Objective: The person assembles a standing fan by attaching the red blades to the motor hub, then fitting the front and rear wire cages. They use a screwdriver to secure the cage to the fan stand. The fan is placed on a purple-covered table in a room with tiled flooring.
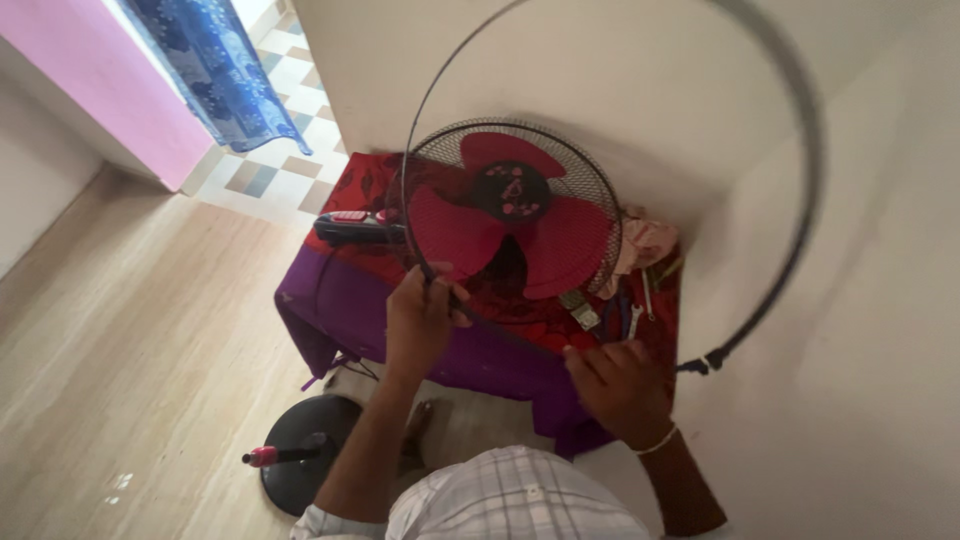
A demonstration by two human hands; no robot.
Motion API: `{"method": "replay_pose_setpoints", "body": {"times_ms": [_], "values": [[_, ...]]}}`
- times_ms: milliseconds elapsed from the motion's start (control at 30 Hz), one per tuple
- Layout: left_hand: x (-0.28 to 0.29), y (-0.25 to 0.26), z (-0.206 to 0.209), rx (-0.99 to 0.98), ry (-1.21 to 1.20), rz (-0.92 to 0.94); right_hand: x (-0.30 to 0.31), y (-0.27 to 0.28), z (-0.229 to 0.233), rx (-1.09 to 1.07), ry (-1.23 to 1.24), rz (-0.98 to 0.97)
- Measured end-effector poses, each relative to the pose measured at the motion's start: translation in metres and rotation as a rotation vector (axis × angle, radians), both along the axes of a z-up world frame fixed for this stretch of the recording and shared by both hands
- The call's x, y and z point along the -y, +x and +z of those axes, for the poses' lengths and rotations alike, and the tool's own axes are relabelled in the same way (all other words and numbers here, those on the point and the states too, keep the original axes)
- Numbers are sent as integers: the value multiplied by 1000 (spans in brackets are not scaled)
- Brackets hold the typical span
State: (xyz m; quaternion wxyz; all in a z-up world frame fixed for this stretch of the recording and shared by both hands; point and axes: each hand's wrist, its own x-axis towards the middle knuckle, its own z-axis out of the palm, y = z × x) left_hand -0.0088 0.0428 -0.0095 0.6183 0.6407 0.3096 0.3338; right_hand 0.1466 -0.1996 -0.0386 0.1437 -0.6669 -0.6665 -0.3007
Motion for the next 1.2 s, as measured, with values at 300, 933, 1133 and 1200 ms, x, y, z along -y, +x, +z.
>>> {"method": "replay_pose_setpoints", "body": {"times_ms": [300, 933, 1133, 1200], "values": [[-31, -10, -39, 75, -211, -28, 10, 34, -16, -67, 183, -226], [-39, -26, -93, 119, -315, -125, 11, 43, 18, -1577, 755, -221], [-36, -17, -74, -15, -154, 13, 3, 37, 4, -1298, 683, -277], [-33, -14, -66, -71, -72, 76, -2, 39, -1, -1302, 709, -297]]}}
